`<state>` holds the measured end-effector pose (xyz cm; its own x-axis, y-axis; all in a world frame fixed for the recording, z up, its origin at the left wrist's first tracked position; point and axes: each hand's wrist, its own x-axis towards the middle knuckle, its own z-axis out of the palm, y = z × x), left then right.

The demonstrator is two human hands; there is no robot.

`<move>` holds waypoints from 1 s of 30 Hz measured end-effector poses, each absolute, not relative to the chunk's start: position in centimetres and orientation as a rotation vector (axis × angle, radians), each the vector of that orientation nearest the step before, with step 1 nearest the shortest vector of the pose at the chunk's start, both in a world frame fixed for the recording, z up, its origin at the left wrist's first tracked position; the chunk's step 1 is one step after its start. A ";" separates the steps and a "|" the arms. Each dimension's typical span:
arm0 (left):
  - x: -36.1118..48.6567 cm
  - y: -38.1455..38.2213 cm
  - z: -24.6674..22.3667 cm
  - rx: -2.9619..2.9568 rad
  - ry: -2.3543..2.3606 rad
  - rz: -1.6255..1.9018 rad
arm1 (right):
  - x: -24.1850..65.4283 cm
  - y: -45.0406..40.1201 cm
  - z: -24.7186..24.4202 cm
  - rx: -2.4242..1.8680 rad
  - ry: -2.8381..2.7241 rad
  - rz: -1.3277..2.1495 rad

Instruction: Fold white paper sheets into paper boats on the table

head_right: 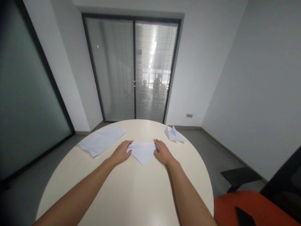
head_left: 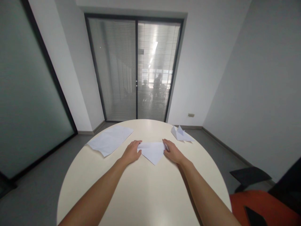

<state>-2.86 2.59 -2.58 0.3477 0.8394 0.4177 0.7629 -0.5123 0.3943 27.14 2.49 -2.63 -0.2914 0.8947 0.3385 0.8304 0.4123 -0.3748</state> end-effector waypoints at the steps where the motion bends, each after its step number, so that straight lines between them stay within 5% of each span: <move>1: -2.8 2.6 -2.5 2.477 1.458 0.903 | 27.1 2.5 -2.7 -1.443 -2.174 0.174; 30: -1.1 -0.2 0.8 2.798 1.473 0.433 | 26.0 0.6 0.5 -1.361 -2.421 0.172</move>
